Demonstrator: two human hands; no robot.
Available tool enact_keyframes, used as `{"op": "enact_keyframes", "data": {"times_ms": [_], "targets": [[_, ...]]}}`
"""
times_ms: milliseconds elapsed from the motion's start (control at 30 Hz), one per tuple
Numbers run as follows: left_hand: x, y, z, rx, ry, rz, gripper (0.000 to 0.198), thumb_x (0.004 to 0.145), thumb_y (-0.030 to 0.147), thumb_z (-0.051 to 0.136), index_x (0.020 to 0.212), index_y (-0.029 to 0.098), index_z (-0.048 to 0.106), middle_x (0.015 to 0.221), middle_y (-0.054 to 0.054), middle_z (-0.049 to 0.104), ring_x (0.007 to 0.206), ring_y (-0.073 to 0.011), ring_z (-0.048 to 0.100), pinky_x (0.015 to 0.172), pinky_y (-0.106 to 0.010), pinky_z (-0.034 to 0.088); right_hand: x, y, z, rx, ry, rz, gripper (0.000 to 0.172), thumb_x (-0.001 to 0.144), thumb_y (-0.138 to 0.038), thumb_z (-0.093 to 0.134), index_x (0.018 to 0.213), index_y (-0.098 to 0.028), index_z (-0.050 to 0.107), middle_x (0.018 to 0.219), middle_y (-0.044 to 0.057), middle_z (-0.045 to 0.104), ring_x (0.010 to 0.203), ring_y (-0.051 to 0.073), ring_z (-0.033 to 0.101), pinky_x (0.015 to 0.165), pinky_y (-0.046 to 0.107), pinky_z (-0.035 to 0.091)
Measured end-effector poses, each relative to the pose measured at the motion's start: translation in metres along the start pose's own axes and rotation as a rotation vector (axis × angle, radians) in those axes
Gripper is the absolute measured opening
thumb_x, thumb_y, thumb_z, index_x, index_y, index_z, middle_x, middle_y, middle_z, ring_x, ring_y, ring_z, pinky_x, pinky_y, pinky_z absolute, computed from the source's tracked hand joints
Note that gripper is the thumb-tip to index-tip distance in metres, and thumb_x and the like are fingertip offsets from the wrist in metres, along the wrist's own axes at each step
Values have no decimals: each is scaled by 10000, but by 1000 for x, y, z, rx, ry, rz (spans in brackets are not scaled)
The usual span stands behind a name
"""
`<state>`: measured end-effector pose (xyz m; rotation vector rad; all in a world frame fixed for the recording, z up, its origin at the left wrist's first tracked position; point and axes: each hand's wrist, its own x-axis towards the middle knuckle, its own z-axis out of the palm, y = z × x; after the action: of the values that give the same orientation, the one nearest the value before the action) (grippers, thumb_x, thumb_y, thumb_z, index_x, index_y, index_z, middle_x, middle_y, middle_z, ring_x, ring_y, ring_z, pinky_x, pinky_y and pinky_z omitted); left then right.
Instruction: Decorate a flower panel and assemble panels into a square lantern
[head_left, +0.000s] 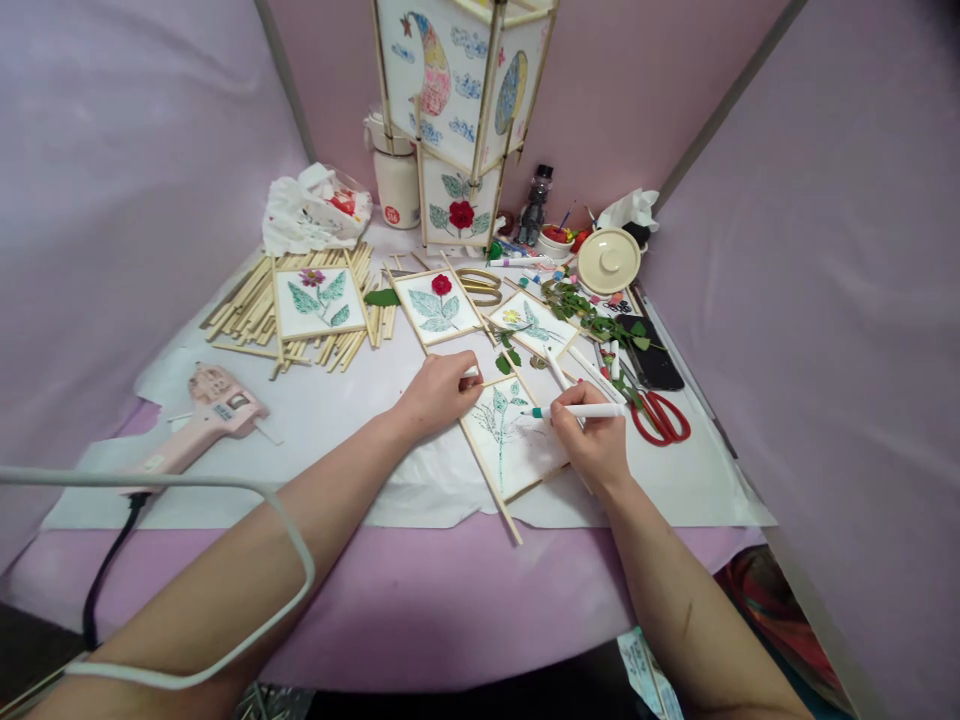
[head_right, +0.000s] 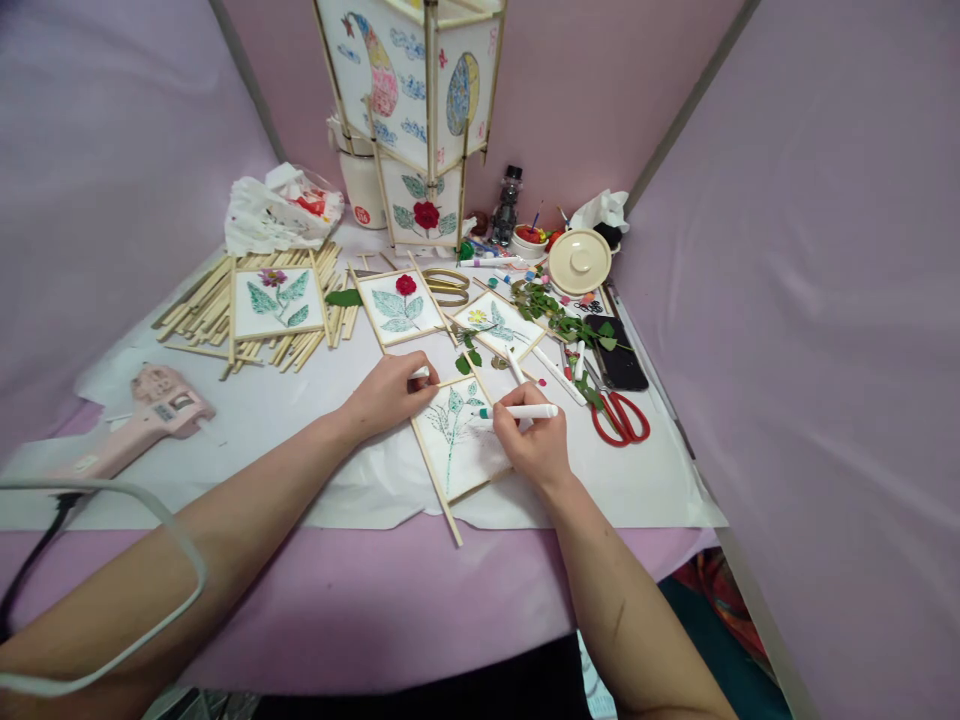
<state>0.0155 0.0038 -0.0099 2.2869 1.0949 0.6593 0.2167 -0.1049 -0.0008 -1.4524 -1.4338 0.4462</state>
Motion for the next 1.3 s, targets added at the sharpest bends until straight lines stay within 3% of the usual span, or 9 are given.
{"op": "enact_keyframes", "data": {"times_ms": [233,467,633,1300], "targets": [[0,-3,4,137,-17,11,96,755,193,507,829,223,560,743,-15,608,664,-193,559,629,-311,383,-14,-7,-2,-69,5,65,116,826,-264,578,720,-223,555,626,-21,569,586,153,518,557,272,403],[-3,-2,7,285,-13,110,106,762,166,472,838,214,528,759,-28,607,709,-223,568,755,-365,380,-22,-7,9,-138,-40,-17,106,836,-263,571,736,-230,558,639,-11,594,597,163,535,586,290,407],[-3,-3,8,285,-18,120,143,761,154,470,873,213,535,796,-36,618,752,-232,578,746,-362,374,-20,-6,14,-142,-118,-74,96,849,-262,569,760,-226,575,691,-1,625,633,165,555,626,298,414],[-3,-3,8,285,-25,83,177,773,147,460,912,206,553,763,-24,619,725,-213,572,765,-353,390,-19,-1,17,-144,-133,-64,105,857,-259,567,763,-214,578,688,-10,619,630,154,537,634,288,405]]}}
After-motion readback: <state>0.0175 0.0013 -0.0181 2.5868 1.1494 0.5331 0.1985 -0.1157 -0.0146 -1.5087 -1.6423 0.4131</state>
